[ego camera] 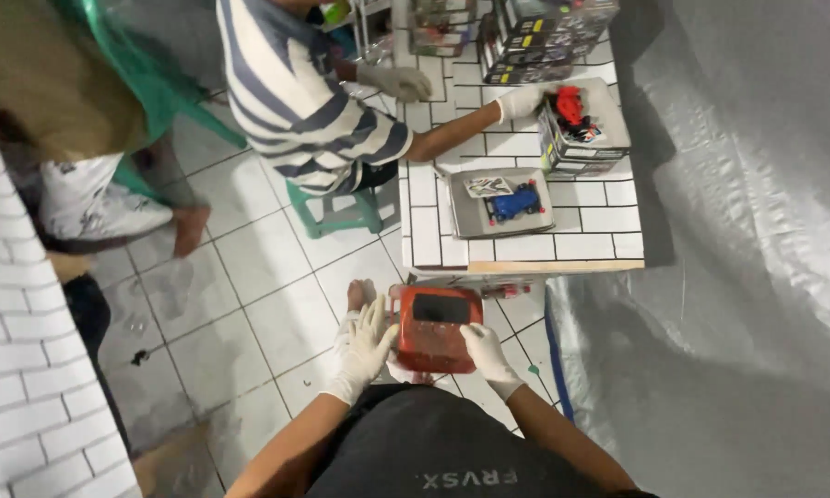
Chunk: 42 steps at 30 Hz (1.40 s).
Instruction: The person assembles a blue toy car on a green cutting mat. They attach the chassis, wheels, and body, then place the completed car into a gray tray. Finally, they open a new box containing another toy car.
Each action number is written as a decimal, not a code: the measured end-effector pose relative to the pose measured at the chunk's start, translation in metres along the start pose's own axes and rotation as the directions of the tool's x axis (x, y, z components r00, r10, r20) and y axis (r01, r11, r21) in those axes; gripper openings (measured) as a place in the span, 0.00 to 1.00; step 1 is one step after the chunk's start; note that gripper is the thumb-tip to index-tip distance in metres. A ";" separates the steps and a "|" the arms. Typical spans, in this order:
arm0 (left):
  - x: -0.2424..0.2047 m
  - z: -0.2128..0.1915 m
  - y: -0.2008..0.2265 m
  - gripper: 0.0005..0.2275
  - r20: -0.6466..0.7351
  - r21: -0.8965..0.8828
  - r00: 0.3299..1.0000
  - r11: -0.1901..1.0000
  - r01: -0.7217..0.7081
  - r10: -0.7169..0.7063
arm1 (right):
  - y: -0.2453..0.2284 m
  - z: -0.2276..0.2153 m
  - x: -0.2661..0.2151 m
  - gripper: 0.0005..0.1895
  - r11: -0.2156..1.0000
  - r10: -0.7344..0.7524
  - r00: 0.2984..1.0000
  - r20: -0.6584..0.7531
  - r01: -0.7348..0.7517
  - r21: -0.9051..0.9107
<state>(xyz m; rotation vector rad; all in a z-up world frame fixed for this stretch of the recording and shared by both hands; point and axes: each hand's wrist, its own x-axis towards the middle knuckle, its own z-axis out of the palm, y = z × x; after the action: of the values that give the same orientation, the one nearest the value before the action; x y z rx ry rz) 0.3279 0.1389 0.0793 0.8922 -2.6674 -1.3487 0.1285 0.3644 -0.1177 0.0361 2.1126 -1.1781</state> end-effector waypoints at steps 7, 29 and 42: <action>-0.150 0.035 -0.016 0.39 0.003 -0.405 0.840 0.767 0.497 -0.543 | 0.018 0.005 -0.032 0.13 0.922 -0.028 0.917 0.397 0.177 -0.343; -0.638 0.273 0.011 0.27 0.064 -0.989 -0.054 -0.071 0.132 -0.996 | 0.140 0.077 -0.229 0.05 0.621 -0.021 0.531 0.847 0.671 -0.405; -0.817 0.591 0.076 0.34 0.467 -0.882 -0.552 -0.411 -0.231 -0.691 | 0.220 0.181 -0.403 0.26 -0.128 0.265 0.388 0.883 0.922 -0.366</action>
<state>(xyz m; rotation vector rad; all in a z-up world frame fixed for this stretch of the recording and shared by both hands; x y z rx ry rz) 0.8169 1.0148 -0.0481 2.3638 0.7129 -0.8382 0.6089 0.4767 -0.1025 -1.7902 1.4141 0.5110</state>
